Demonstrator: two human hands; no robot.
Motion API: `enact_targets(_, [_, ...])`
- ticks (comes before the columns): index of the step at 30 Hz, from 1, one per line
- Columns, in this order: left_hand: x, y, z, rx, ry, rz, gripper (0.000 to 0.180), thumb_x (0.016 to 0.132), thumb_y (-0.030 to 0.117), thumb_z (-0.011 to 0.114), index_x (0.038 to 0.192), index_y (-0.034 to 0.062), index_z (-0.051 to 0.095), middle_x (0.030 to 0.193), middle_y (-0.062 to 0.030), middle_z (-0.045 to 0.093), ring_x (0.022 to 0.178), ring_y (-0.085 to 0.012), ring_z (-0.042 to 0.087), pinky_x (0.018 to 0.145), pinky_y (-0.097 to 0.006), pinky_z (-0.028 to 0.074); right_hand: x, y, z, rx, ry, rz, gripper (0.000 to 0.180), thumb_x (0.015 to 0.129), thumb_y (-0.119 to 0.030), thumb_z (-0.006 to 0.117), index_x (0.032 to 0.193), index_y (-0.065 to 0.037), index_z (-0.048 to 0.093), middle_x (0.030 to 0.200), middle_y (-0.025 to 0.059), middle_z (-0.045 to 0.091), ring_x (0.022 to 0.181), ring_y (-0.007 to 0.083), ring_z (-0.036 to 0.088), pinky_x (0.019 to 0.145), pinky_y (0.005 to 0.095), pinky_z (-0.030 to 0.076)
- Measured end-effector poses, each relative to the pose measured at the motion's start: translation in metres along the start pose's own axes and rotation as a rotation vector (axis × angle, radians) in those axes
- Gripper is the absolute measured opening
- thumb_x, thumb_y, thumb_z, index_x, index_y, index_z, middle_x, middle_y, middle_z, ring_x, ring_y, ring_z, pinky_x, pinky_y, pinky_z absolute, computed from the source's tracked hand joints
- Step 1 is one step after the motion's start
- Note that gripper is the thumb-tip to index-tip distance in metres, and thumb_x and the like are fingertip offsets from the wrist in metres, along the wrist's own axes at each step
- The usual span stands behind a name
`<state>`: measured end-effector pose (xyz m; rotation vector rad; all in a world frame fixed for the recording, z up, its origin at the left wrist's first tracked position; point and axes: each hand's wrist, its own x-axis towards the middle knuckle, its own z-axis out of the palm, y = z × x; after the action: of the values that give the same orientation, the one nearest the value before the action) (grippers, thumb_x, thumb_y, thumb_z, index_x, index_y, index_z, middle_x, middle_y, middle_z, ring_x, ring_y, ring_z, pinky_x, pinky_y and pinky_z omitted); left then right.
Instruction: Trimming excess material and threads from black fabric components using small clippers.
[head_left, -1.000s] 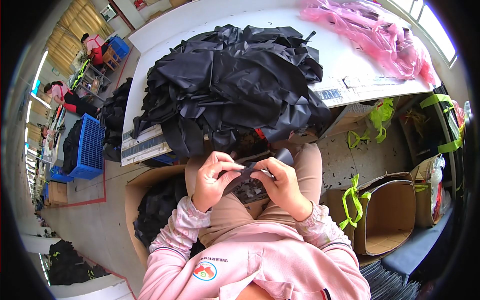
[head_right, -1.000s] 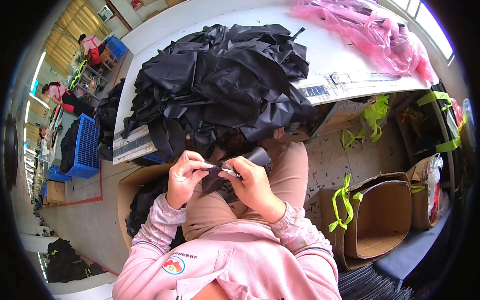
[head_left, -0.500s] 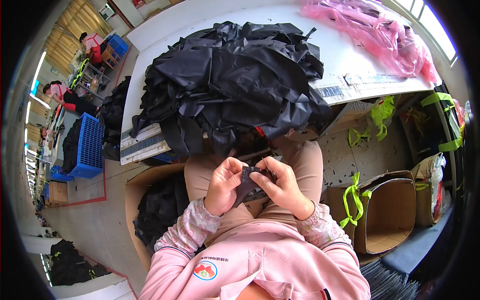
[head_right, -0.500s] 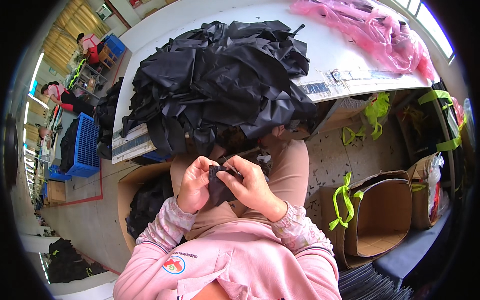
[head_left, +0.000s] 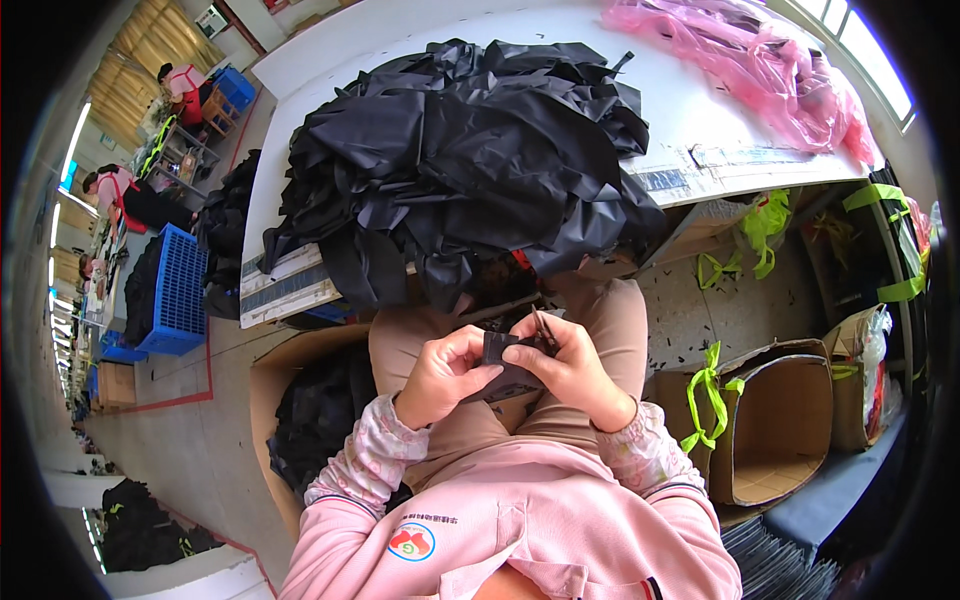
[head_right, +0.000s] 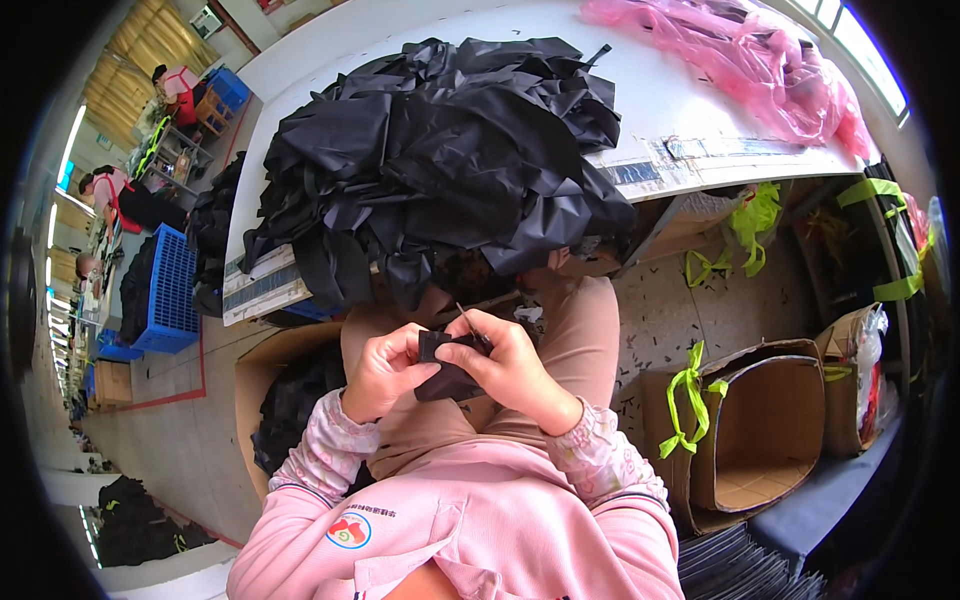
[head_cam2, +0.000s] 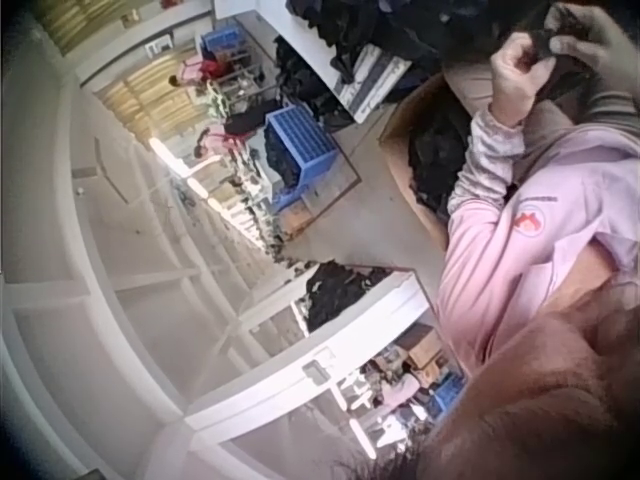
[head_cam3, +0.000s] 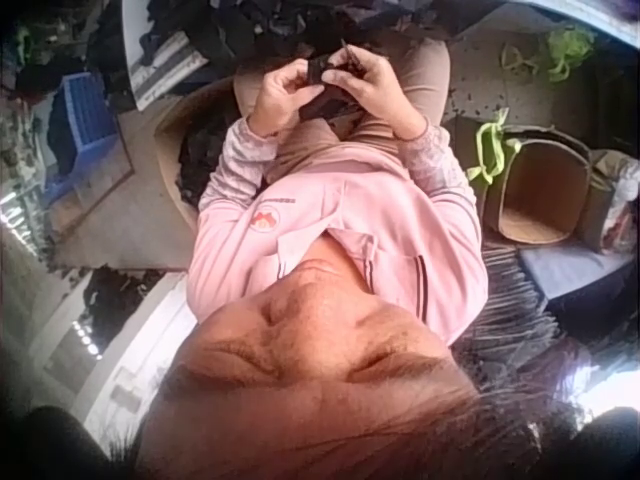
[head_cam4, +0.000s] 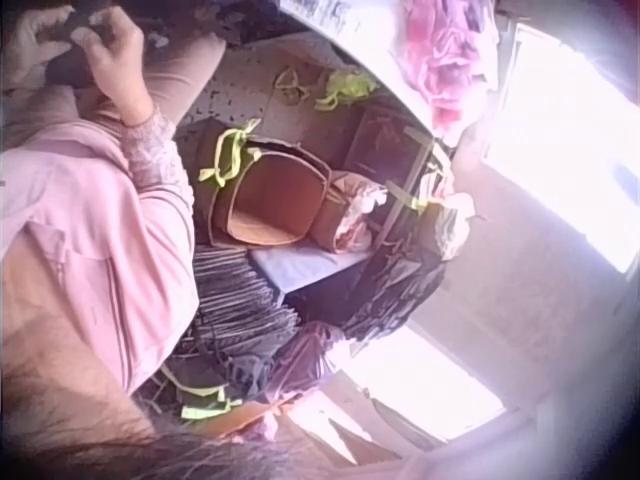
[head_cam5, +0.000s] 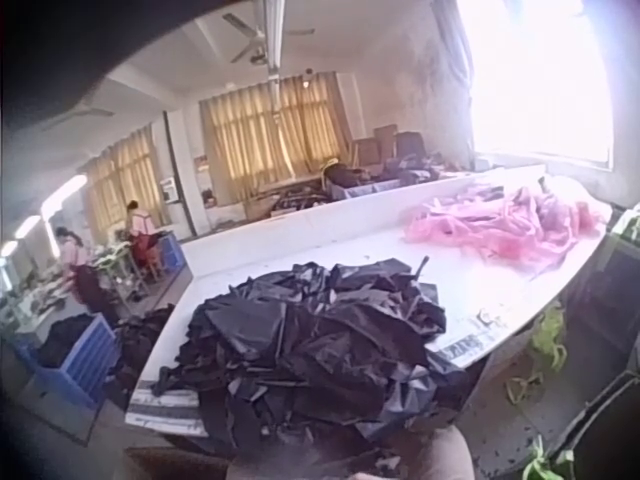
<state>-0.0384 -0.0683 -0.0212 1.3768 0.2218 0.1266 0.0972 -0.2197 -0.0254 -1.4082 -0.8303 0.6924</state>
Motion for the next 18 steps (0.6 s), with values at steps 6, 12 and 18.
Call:
enact_targets(6, [0.002,0.005,0.017,-0.401,0.043,0.004,0.016,0.081,-0.005,0.065,0.096,0.0008,0.065,0.107,-0.0049,0.059,0.096,-0.0147,0.058,0.09,-0.029,0.046,0.01,0.005,-0.003,0.495,-0.075,0.101,0.017,0.085,-0.005,0.071,0.097,-0.002,0.06,0.086,-0.0017,0.061,0.078,0.0053,0.055,0.073,0.021,0.046])
enact_targets(12, [0.0,-0.008,0.014,-0.291,0.079,0.14,0.015,0.077,-0.01,0.064,0.089,0.0005,0.063,0.099,-0.0039,0.058,0.092,-0.0135,0.057,0.086,-0.027,0.045,0.008,0.026,0.006,0.361,-0.111,0.116,0.02,0.083,-0.005,0.071,0.099,-0.002,0.058,0.088,0.0029,0.063,0.08,0.0122,0.06,0.074,0.0272,0.049])
enact_targets(18, [0.0,-0.013,0.013,-0.009,0.245,0.317,0.013,0.083,-0.012,0.061,0.093,-0.0049,0.062,0.097,-0.0025,0.055,0.089,-0.0093,0.056,0.082,-0.023,0.045,0.0,0.022,-0.004,-0.369,0.315,-0.226,0.028,0.086,-0.019,0.071,0.099,0.0,0.056,0.088,0.0144,0.053,0.076,0.0295,0.058,0.066,0.0338,0.047])
